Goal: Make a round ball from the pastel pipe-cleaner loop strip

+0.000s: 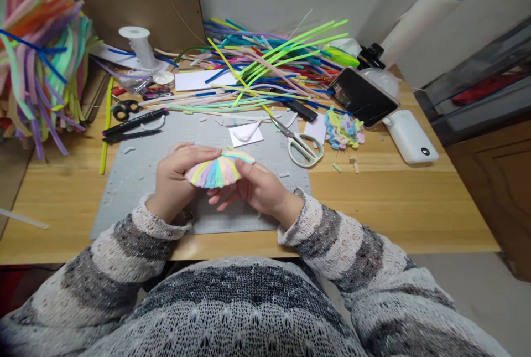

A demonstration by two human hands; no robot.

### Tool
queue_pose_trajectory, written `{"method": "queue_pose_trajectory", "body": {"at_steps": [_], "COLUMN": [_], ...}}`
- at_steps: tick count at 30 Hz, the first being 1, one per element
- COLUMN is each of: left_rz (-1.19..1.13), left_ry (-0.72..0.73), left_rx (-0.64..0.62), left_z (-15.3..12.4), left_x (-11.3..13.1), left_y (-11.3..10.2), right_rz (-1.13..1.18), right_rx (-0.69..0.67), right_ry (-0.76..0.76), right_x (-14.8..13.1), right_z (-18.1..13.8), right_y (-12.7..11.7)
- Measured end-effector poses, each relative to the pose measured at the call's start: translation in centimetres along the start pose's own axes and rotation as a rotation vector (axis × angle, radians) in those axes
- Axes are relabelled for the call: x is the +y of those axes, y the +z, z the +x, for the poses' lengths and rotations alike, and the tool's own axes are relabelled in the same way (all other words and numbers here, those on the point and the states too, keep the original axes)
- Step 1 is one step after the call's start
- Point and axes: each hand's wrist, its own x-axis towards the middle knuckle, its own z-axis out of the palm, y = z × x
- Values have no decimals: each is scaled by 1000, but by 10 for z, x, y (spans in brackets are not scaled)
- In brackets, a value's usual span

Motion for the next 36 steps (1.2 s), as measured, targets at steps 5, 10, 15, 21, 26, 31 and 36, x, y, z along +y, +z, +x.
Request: {"method": "queue_pose_trajectory", "body": {"at_steps": [5,10,15,21,26,31,36], "left_rz": [170,160,120,-26,-144,-229,-142], "left_ry": [120,176,122,11,-32,-92,-29], "left_rx": [68,65,87,41,6,32,64], "left_z": [4,2,1,-1,-3,0,5], "left_x": [4,6,3,1,-1,1,4], "left_y": [-5,-5,-5,0,7,4,-3], "right_rz": [-31,112,136,57,9,-25,46], "right_rx": [120,-14,-4,14,34,-42,67], "right_ry": [-10,105,106,36,-46,30,54], "right_x": [2,4,3,5,6,0,-2], "right_z": [1,-1,-2,-2,-1,-2,0], "right_y": [2,5,3,7,8,3,-1]}}
